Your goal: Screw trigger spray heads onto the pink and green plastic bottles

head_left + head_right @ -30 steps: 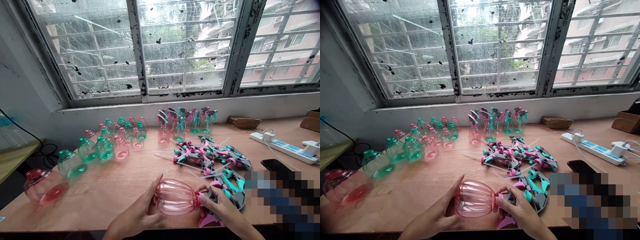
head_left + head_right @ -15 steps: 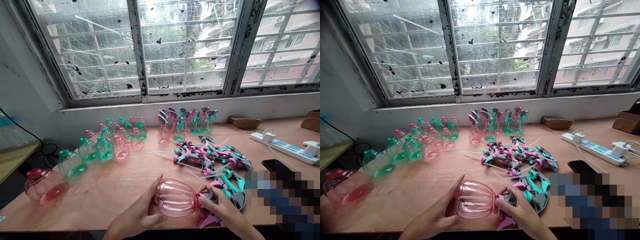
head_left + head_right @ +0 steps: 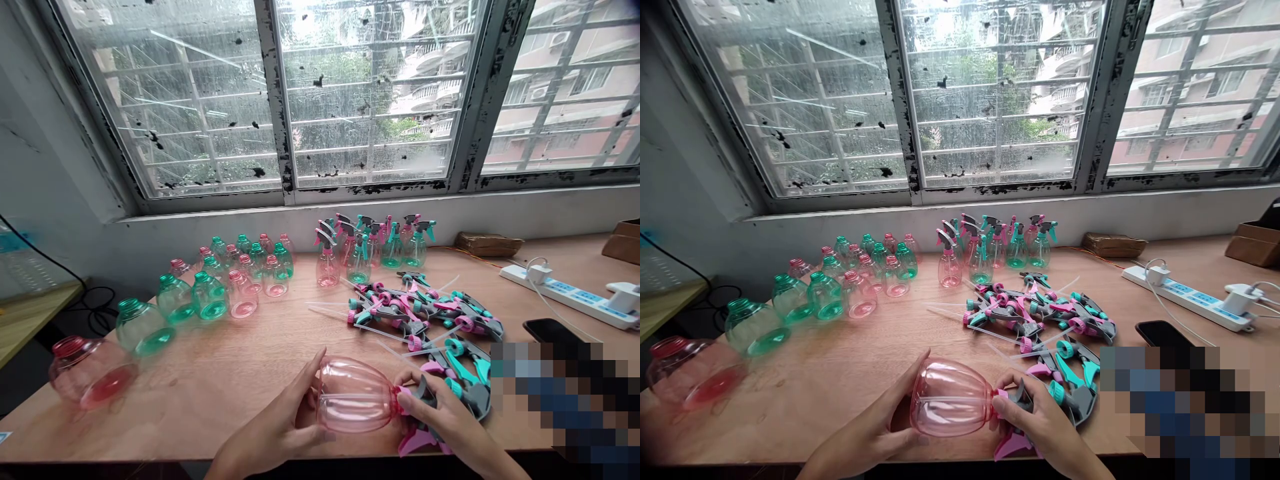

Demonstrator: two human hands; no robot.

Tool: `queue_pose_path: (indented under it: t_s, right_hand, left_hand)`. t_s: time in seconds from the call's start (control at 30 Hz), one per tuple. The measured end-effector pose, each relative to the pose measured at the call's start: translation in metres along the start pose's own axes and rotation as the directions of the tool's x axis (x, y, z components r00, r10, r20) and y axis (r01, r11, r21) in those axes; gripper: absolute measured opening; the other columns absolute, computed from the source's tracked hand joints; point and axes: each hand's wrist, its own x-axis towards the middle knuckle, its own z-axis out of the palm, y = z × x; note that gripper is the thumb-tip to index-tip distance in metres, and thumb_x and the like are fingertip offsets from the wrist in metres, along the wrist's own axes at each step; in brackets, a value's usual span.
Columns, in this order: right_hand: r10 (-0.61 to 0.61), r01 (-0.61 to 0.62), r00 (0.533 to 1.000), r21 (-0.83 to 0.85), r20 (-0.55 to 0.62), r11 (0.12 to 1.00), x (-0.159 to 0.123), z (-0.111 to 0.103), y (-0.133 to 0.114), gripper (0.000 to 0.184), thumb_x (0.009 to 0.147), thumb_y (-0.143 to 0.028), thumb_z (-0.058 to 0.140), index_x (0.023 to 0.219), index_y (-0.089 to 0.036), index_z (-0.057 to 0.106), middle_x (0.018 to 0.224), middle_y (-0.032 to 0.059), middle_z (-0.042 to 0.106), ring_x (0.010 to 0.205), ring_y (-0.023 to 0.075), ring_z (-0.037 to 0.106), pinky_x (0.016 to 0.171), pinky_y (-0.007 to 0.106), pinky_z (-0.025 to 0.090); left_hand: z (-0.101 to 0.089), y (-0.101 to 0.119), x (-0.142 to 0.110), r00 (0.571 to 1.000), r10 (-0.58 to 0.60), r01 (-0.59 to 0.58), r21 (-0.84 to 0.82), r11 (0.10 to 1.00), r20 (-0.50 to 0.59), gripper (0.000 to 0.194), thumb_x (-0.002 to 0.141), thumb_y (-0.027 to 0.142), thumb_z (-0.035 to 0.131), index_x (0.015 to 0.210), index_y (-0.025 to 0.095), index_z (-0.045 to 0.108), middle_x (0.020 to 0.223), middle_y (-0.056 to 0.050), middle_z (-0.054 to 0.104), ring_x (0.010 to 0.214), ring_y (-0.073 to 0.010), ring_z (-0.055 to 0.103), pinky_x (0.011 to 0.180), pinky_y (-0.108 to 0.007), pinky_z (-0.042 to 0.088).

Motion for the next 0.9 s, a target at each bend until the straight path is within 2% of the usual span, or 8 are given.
queue_pose_path:
  t_s: [0.13,0.23,0.3,0.43,0.57,0.67,0.8,0.9]
  right_hand:
    - [-0.016,0.015,1.000,-0.005,-0.018,1.000,0.0000,0.0003,-0.0001,0.038,0.082,-0.057,0.072,0.087,-0.020,0.062,0.063,0.0000,0.071,0.059,0.0225,0.070,0.058,0.031,0.057]
    - [-0.037,0.035,0.999,-0.043,-0.040,0.998,0.0001,-0.0001,0.0012,0.038,0.082,-0.057,0.072,0.086,-0.020,0.063,0.065,-0.0006,0.069,0.059,0.0213,0.069,0.057,0.030,0.056]
    - [-0.038,0.036,0.998,-0.052,-0.041,0.998,0.0000,-0.0002,0.0011,0.038,0.082,-0.057,0.072,0.086,-0.020,0.063,0.065,-0.0007,0.069,0.060,0.0212,0.069,0.057,0.029,0.056]
    - [-0.022,0.021,0.999,-0.038,-0.031,0.999,-0.0008,0.0007,-0.0011,0.041,0.081,-0.061,0.071,0.086,-0.021,0.063,0.063,-0.0003,0.069,0.059,0.0227,0.069,0.057,0.031,0.056]
    - [-0.002,0.002,1.000,0.004,-0.021,1.000,-0.0017,0.0019,-0.0026,0.042,0.080,-0.061,0.071,0.087,-0.021,0.062,0.062,-0.0007,0.069,0.059,0.0229,0.069,0.057,0.031,0.057]
    - [-0.001,0.002,1.000,0.026,-0.013,1.000,-0.0016,0.0021,-0.0019,0.041,0.081,-0.060,0.071,0.088,-0.021,0.062,0.061,-0.0011,0.068,0.058,0.0223,0.069,0.056,0.031,0.057]
    - [-0.011,0.011,1.000,0.019,-0.009,1.000,-0.0007,0.0007,0.0012,0.040,0.081,-0.059,0.072,0.087,-0.021,0.063,0.064,-0.0012,0.068,0.057,0.0214,0.069,0.055,0.030,0.057]
    - [-0.036,0.036,0.999,-0.004,-0.032,0.999,-0.0003,-0.0011,0.0045,0.038,0.080,-0.056,0.074,0.088,-0.020,0.064,0.068,-0.0007,0.068,0.059,0.0206,0.068,0.056,0.029,0.057]
  left_hand:
    - [0.0008,0.0008,-0.0002,1.000,-0.012,0.012,-0.020,1.000,-0.004,0.087,0.094,0.028,0.060,0.159,0.034,0.003,0.162,-0.004,0.031,0.143,-0.0307,0.037,0.122,-0.046,0.027]
    - [-0.0002,-0.0012,0.0001,0.999,-0.036,0.036,-0.050,0.998,0.008,0.106,0.086,0.030,0.073,0.159,0.031,-0.004,0.164,-0.005,0.026,0.147,-0.0328,0.029,0.123,-0.045,0.023]
    - [-0.0011,-0.0022,0.0007,0.999,-0.047,0.048,-0.071,0.996,0.017,0.112,0.082,0.034,0.079,0.159,0.029,-0.002,0.166,-0.007,0.022,0.150,-0.0346,0.023,0.124,-0.046,0.019]
    - [-0.0014,-0.0007,0.0012,0.999,-0.036,0.038,-0.088,0.995,0.023,0.096,0.085,0.034,0.075,0.159,0.030,0.014,0.166,-0.005,0.024,0.149,-0.0329,0.025,0.125,-0.045,0.019]
    - [0.0000,0.0018,0.0014,0.999,-0.045,0.045,-0.093,0.995,-0.004,0.094,0.088,0.028,0.072,0.159,0.034,0.010,0.163,-0.004,0.030,0.146,-0.0312,0.032,0.122,-0.043,0.026]
    - [0.0003,0.0001,0.0025,0.999,-0.032,0.033,-0.112,0.993,0.010,0.096,0.088,0.030,0.071,0.159,0.034,0.007,0.163,-0.004,0.031,0.146,-0.0320,0.032,0.122,-0.045,0.026]
    - [-0.0013,-0.0040,0.0026,1.000,-0.017,0.020,-0.132,0.991,0.026,0.112,0.079,0.045,0.081,0.159,0.030,0.004,0.167,-0.006,0.021,0.151,-0.0356,0.020,0.125,-0.047,0.018]
    - [-0.0031,-0.0050,0.0010,0.999,0.005,0.000,-0.140,0.990,0.036,0.101,0.085,0.059,0.068,0.160,0.026,0.007,0.168,-0.006,0.016,0.153,-0.0356,0.015,0.126,-0.047,0.013]
